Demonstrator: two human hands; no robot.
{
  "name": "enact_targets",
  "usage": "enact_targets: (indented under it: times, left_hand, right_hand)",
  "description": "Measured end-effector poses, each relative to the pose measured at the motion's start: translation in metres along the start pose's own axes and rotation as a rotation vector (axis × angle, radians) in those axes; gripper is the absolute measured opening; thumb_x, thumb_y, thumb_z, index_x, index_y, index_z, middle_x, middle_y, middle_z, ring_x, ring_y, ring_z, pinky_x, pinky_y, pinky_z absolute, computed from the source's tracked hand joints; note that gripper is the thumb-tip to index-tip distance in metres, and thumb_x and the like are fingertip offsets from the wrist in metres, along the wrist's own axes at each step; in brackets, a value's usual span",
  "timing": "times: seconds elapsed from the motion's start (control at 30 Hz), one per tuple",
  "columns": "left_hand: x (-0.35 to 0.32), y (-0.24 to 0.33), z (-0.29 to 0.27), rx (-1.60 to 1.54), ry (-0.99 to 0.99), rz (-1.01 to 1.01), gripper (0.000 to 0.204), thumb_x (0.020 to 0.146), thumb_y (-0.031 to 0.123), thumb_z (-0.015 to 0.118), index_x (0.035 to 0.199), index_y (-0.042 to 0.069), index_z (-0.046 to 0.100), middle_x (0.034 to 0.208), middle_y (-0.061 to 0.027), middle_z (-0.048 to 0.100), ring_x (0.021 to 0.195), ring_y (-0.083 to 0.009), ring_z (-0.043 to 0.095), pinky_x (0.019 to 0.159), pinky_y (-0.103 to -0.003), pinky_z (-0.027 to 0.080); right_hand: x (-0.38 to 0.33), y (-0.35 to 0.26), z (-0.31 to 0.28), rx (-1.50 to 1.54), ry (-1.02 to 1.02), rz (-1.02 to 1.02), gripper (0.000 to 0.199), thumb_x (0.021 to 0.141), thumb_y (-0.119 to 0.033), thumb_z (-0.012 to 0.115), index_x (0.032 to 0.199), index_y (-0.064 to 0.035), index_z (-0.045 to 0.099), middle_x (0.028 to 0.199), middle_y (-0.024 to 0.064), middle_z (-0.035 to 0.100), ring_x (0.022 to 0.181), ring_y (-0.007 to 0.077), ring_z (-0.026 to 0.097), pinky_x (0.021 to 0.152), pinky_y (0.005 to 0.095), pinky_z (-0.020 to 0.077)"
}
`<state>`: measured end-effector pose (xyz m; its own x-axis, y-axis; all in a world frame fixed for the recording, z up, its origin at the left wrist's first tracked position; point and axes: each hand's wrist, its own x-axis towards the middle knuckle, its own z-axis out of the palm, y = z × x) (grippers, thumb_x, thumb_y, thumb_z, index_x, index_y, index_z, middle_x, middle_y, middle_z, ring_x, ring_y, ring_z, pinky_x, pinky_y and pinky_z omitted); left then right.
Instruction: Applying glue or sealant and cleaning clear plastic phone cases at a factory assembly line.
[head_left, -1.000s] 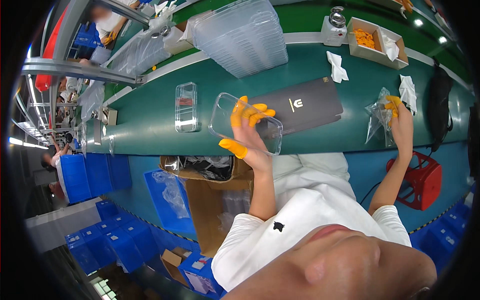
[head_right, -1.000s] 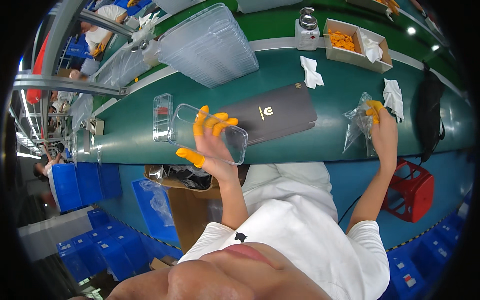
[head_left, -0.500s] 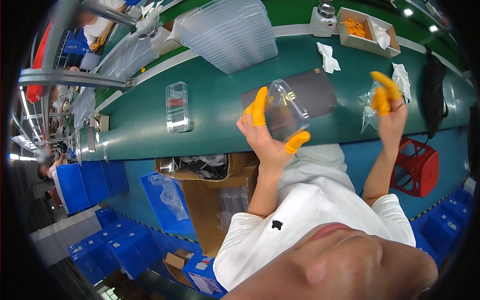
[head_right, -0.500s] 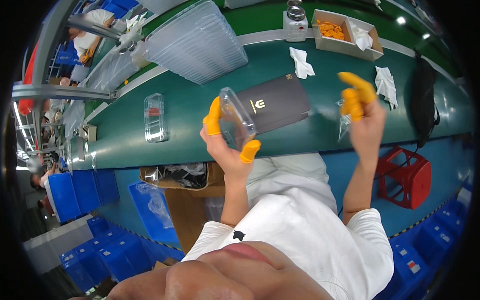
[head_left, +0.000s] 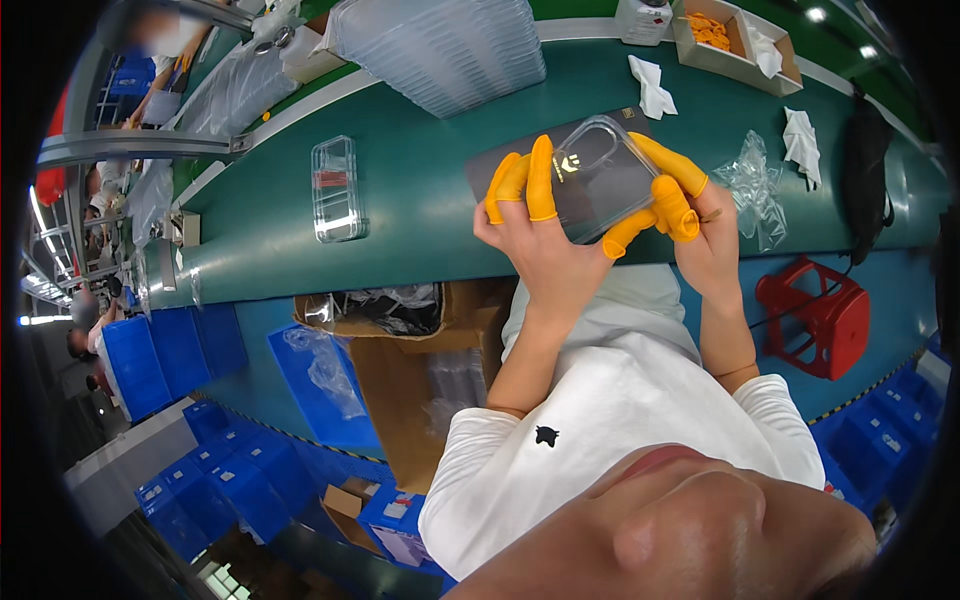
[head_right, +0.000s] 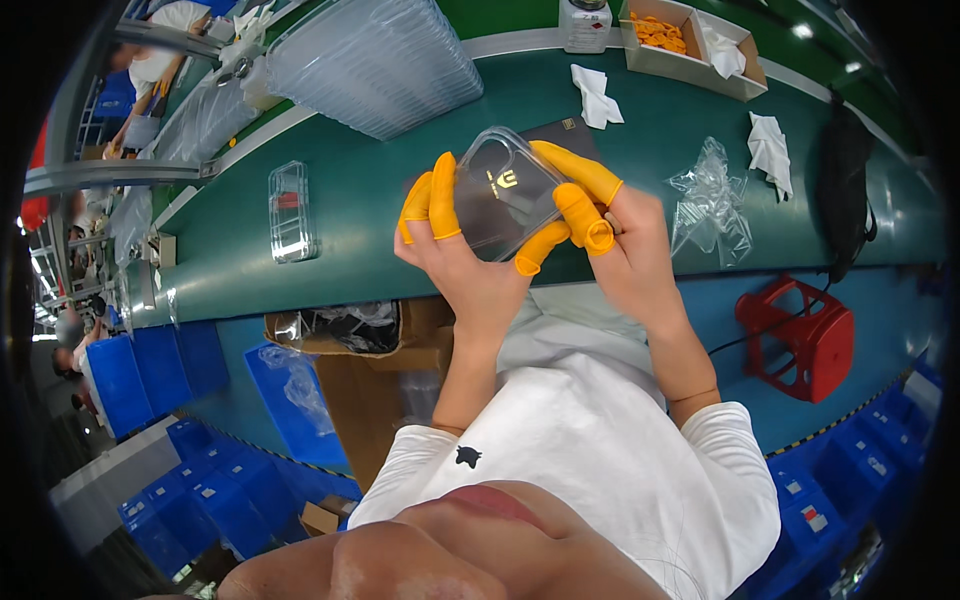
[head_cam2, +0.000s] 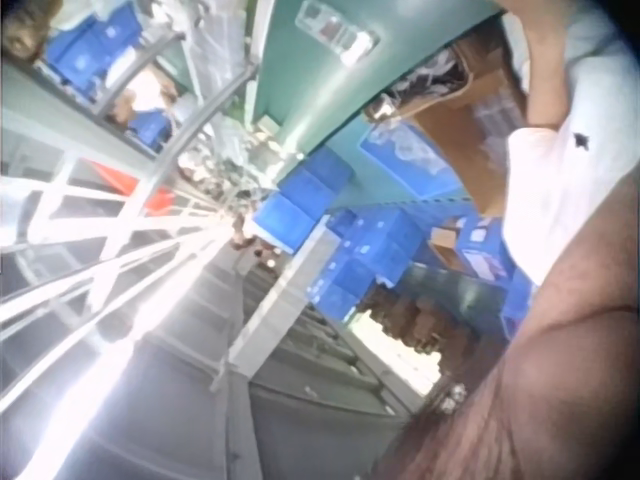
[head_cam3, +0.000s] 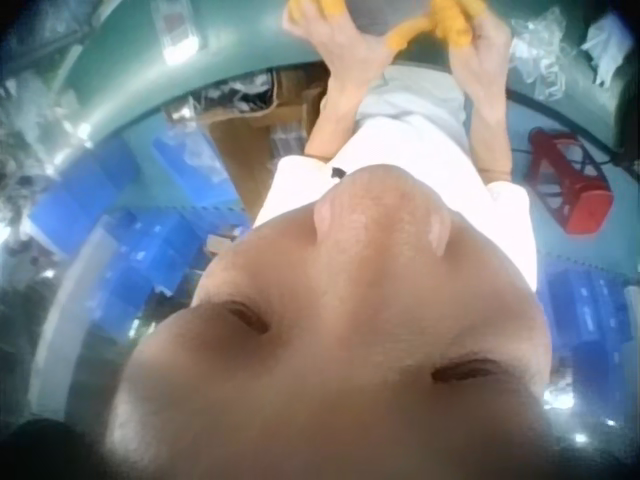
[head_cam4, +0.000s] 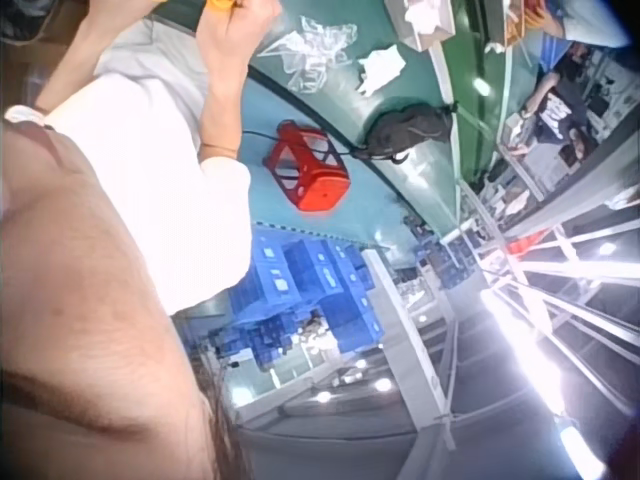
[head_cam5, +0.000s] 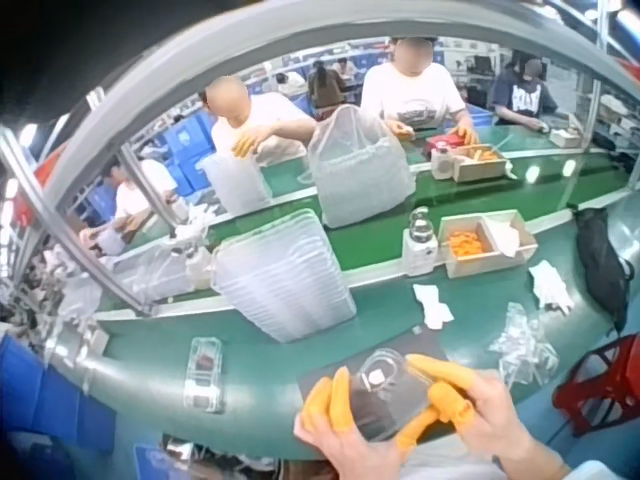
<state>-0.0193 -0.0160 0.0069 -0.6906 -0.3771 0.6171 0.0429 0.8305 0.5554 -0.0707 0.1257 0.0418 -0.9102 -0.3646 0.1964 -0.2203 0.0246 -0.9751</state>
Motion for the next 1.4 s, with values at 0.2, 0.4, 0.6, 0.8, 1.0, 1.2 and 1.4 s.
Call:
enact_targets:
  times: [0.2,0.4,0.6,0.8,1.0,1.2,1.4]
  left_hand:
    - [0.005,-0.001,-0.021,-0.029,-0.088,-0.002,0.085,0.064,0.053,0.078,0.129,0.004,0.051,0.113,-0.0118,0.053,0.109,-0.0280,0.048,0.096,-0.048,0.025]
    - [0.003,-0.036,-0.032,-1.085,-0.579,-0.354,0.061,0.097,0.050,0.038,0.108,-0.004,0.063,0.113,-0.0163,0.063,0.103,-0.0271,0.057,0.095,-0.034,0.036]
    - [-0.020,-0.004,-0.013,-1.642,-1.127,-0.586,0.092,0.088,0.074,0.021,0.129,-0.003,0.048,0.115,-0.0172,0.060,0.104,-0.0252,0.057,0.099,-0.035,0.037]
    - [-0.015,0.001,-0.005,-1.906,-1.073,-0.768,0.104,0.082,0.081,0.018,0.129,-0.007,0.043,0.105,-0.0203,0.060,0.095,-0.0287,0.059,0.091,-0.040,0.042]
    - [-0.004,0.009,-0.008,-1.945,-0.925,-0.914,0.114,0.075,0.086,0.027,0.132,-0.012,0.035,0.109,-0.0206,0.056,0.097,-0.0301,0.055,0.087,-0.040,0.041]
    - [-0.002,0.022,-0.006,-1.767,-0.833,-0.686,0.098,0.086,0.077,0.014,0.129,-0.007,0.041,0.099,-0.0175,0.060,0.085,-0.0268,0.061,0.086,-0.037,0.043]
    - [-0.009,0.030,-0.013,-1.587,-0.793,-0.649,0.087,0.093,0.067,0.011,0.132,-0.006,0.037,0.109,-0.0168,0.057,0.096,-0.0243,0.058,0.092,-0.036,0.040]
  right_hand:
    - [0.010,0.003,-0.023,-0.085,-0.062,-0.031,0.026,0.090,-0.011,0.059,0.113,0.0008,0.064,0.071,0.0010,0.060,0.059,0.0063,0.050,0.053,0.0198,0.0362]
    - [0.015,-0.001,-0.054,-0.191,-0.245,-0.193,0.024,0.090,-0.014,0.060,0.108,0.0008,0.066,0.067,0.0007,0.058,0.052,0.0063,0.048,0.049,0.0192,0.0331]
    - [0.012,0.004,-0.052,-0.025,-0.315,-0.063,0.023,0.091,-0.015,0.059,0.105,0.0020,0.066,0.068,0.0007,0.059,0.051,0.0046,0.047,0.046,0.0191,0.0316]
    - [0.011,0.006,-0.052,-0.018,-0.035,0.144,0.041,0.099,-0.033,0.045,0.115,0.0016,0.061,0.085,0.0059,0.064,0.068,0.0073,0.055,0.059,0.0186,0.0399]
    - [0.018,0.000,-0.081,0.447,-0.098,-0.301,0.055,0.097,-0.047,0.042,0.112,0.0027,0.060,0.096,0.0152,0.065,0.082,0.0222,0.064,0.077,0.0340,0.0519]
    - [0.020,0.004,-0.028,0.170,0.166,-0.433,0.025,0.090,-0.020,0.062,0.098,0.0031,0.064,0.088,0.0094,0.065,0.076,0.0147,0.062,0.066,0.0250,0.0495]
    - [0.038,-0.019,-0.003,-0.153,0.209,-0.559,0.022,0.088,-0.018,0.067,0.088,0.0027,0.059,0.072,0.0045,0.057,0.059,0.0101,0.053,0.055,0.0184,0.0407]
